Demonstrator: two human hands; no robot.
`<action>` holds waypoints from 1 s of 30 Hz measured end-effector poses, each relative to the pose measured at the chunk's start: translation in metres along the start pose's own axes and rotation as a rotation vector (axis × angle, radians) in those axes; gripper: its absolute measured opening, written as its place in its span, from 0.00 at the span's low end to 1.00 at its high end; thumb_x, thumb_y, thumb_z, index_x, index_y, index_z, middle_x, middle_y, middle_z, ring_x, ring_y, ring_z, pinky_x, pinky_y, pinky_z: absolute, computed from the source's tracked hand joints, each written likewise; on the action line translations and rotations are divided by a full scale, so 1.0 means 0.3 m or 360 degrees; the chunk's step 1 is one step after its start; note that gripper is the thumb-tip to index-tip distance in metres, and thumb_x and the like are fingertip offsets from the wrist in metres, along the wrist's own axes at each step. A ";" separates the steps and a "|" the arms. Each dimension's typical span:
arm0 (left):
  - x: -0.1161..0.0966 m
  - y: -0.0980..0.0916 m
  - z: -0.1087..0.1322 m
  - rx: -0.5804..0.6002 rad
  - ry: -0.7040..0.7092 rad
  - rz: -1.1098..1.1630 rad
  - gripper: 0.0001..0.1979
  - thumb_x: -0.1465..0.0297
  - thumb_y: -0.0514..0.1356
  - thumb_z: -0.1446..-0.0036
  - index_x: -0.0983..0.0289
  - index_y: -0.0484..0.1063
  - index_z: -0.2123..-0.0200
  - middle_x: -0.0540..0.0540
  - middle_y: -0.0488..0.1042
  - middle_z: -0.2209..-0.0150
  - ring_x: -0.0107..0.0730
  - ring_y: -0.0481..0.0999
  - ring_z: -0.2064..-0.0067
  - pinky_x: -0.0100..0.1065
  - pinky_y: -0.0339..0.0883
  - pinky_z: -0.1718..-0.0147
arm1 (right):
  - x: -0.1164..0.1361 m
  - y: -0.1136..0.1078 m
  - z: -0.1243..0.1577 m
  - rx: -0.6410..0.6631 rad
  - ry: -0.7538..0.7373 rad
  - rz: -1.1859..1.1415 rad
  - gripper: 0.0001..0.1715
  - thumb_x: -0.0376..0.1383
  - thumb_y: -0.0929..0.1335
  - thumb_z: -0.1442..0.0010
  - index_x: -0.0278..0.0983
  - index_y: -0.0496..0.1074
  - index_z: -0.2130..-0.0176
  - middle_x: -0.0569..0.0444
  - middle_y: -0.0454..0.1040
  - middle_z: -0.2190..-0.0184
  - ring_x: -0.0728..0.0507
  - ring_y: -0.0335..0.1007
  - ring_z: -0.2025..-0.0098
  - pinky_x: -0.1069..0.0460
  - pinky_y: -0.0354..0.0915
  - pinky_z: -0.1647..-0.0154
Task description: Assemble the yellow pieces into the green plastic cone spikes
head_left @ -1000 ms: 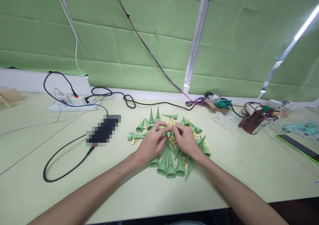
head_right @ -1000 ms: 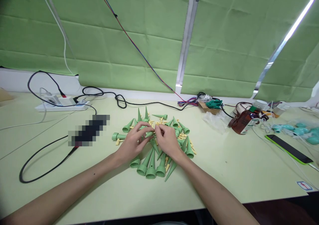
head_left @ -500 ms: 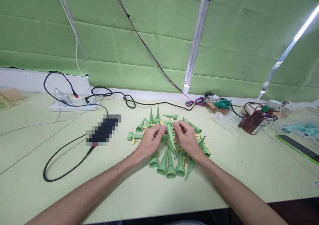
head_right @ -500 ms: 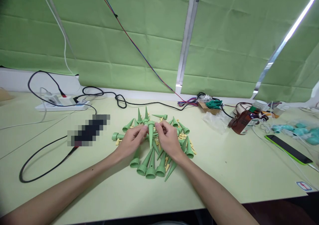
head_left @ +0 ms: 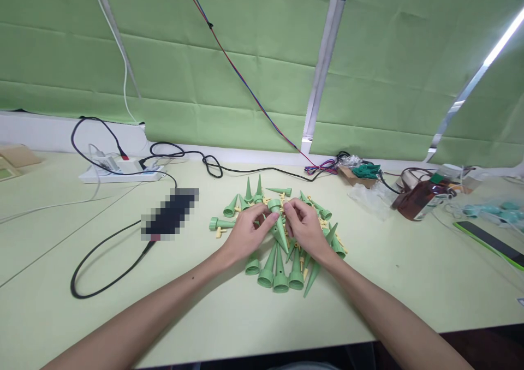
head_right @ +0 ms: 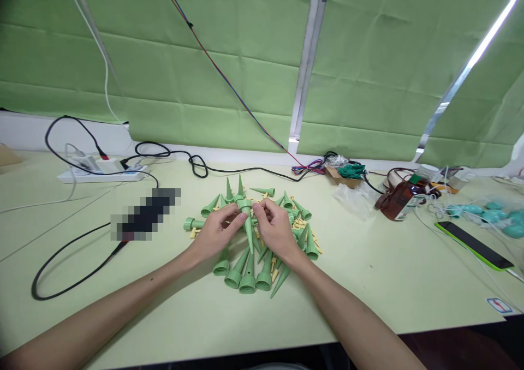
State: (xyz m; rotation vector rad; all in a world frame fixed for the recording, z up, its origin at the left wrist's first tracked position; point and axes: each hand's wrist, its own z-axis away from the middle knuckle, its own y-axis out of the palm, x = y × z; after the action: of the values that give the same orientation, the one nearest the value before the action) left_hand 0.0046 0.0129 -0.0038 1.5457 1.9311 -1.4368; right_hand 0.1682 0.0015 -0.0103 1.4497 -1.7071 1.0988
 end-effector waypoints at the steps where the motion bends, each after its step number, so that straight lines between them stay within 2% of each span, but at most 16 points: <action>1: 0.000 0.000 0.001 -0.0001 0.0009 -0.0014 0.19 0.57 0.53 0.36 0.63 0.60 0.75 0.48 0.62 0.75 0.28 0.62 0.72 0.31 0.57 0.72 | 0.000 0.000 -0.001 0.0008 0.0006 -0.0010 0.20 0.50 0.62 0.34 0.39 0.61 0.71 0.63 0.56 0.83 0.50 0.54 0.81 0.54 0.52 0.79; 9: 0.002 -0.004 0.005 -0.0049 0.0098 -0.0139 0.17 0.60 0.56 0.36 0.63 0.60 0.73 0.48 0.62 0.73 0.27 0.63 0.71 0.30 0.58 0.72 | 0.001 -0.002 0.000 0.0020 -0.0016 -0.0025 0.20 0.48 0.62 0.33 0.39 0.60 0.72 0.63 0.56 0.83 0.50 0.53 0.81 0.54 0.51 0.79; 14: 0.010 -0.002 0.012 -0.0136 0.0288 -0.0245 0.14 0.64 0.58 0.37 0.64 0.62 0.72 0.48 0.62 0.72 0.24 0.61 0.73 0.29 0.57 0.73 | -0.006 -0.002 -0.001 0.0010 -0.0053 0.0006 0.22 0.48 0.61 0.32 0.39 0.58 0.73 0.62 0.55 0.82 0.51 0.53 0.80 0.54 0.51 0.78; 18: 0.019 0.001 0.018 -0.0177 0.0452 -0.0302 0.04 0.70 0.60 0.38 0.63 0.70 0.60 0.49 0.66 0.67 0.22 0.60 0.74 0.28 0.58 0.73 | -0.008 -0.002 0.001 0.0011 -0.0072 0.0014 0.23 0.48 0.60 0.32 0.39 0.57 0.74 0.62 0.54 0.82 0.51 0.52 0.80 0.54 0.50 0.78; 21: 0.029 0.002 0.021 -0.0201 0.0542 -0.0314 0.10 0.75 0.59 0.39 0.61 0.71 0.54 0.50 0.69 0.62 0.20 0.61 0.75 0.27 0.60 0.73 | -0.007 -0.002 0.003 0.0013 -0.0085 0.0031 0.24 0.48 0.60 0.32 0.39 0.56 0.75 0.62 0.54 0.82 0.51 0.52 0.80 0.53 0.50 0.78; 27: 0.047 0.002 0.028 -0.0221 0.0717 -0.0436 0.15 0.79 0.56 0.39 0.61 0.69 0.51 0.53 0.69 0.59 0.20 0.63 0.75 0.27 0.62 0.73 | -0.012 -0.001 0.002 -0.0001 -0.0076 0.0140 0.25 0.48 0.60 0.32 0.39 0.53 0.77 0.63 0.51 0.84 0.51 0.50 0.80 0.53 0.48 0.78; 30: 0.049 0.005 0.031 -0.0222 0.0715 -0.0467 0.15 0.79 0.55 0.40 0.60 0.69 0.51 0.52 0.69 0.59 0.20 0.63 0.75 0.27 0.61 0.73 | -0.018 0.000 0.002 -0.0013 -0.0074 0.0174 0.26 0.47 0.60 0.32 0.39 0.53 0.77 0.63 0.50 0.85 0.51 0.49 0.80 0.53 0.47 0.78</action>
State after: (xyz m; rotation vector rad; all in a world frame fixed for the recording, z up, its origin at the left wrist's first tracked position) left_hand -0.0030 0.0136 -0.0194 1.6813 2.5476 -1.0831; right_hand 0.1693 0.0034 -0.0152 1.4008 -1.8405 1.1217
